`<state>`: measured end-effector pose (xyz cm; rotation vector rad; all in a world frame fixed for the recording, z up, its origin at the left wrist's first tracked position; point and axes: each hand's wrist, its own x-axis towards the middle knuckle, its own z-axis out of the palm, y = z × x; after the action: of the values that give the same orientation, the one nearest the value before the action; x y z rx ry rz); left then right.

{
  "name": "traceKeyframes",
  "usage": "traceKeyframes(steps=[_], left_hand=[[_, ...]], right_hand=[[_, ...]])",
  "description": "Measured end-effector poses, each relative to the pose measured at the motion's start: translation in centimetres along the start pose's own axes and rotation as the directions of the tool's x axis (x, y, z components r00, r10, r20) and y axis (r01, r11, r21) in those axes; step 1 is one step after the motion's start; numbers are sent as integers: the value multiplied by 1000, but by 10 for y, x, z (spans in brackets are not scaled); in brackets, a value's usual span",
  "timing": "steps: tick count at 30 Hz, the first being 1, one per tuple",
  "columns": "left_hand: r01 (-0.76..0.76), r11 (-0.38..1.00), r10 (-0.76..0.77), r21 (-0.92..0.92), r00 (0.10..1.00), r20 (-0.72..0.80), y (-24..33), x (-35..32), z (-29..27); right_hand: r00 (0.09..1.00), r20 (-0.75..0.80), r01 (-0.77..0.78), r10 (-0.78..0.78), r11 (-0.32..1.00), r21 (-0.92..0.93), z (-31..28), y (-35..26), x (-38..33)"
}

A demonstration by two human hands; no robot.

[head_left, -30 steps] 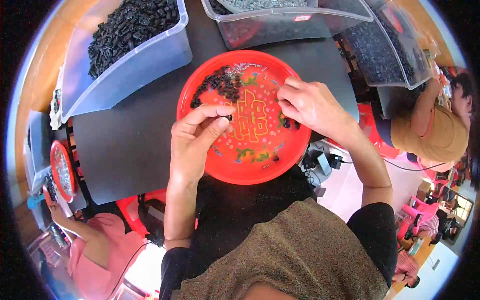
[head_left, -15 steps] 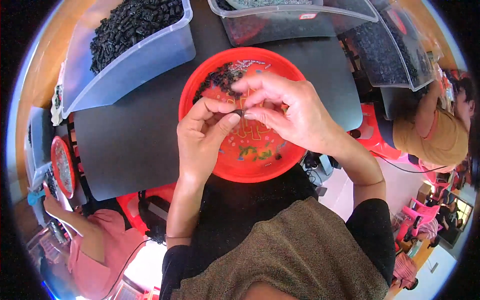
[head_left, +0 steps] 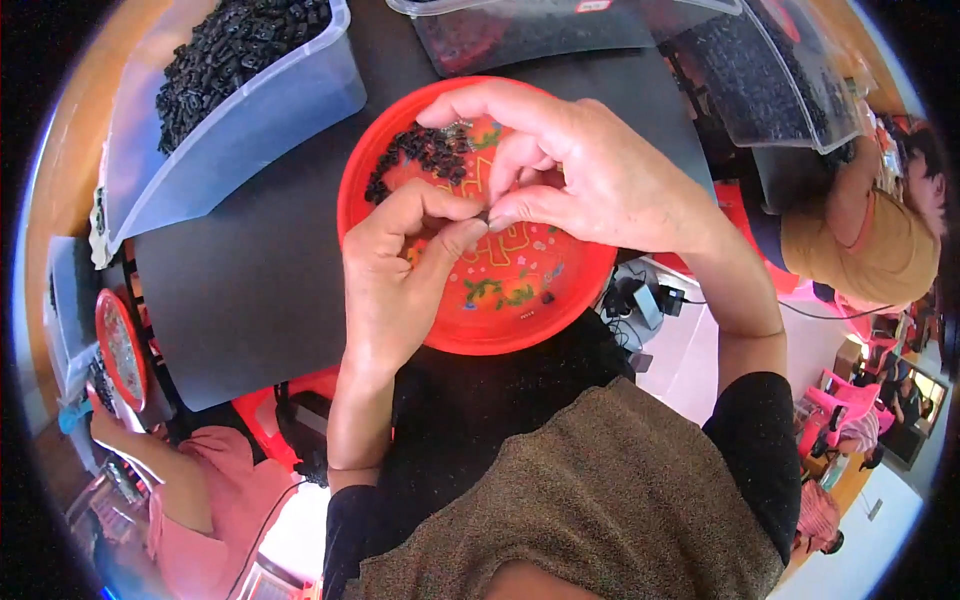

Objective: The person assembles small black plastic components by hand, transfers plastic parts from a storage container into a red tray, and resumes assembling the components by hand.

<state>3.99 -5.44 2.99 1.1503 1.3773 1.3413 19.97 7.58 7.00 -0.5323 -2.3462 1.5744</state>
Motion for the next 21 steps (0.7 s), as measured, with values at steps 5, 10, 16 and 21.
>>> traceKeyframes(steps=[5, 10, 16, 21], left_hand=[[49, 969, -39, -243, 998, 44, 1, 6, -4], [111, 839, -41, -532, 989, 142, -6, 8, -7], [119, 830, -97, -544, 993, 70, -18, 6, -15], [127, 870, -111, -477, 992, 62, -32, 5, -11]], right_hand=[[1000, -4, -14, 15, 989, 147, -4, -5, 4], [993, -103, 69, -59, 993, 96, -4, 8, -4], [994, -107, -48, -31, 748, -662, -20, 30, -35], [980, -186, -195, 76, 579, -792, 1, 47, -57]])
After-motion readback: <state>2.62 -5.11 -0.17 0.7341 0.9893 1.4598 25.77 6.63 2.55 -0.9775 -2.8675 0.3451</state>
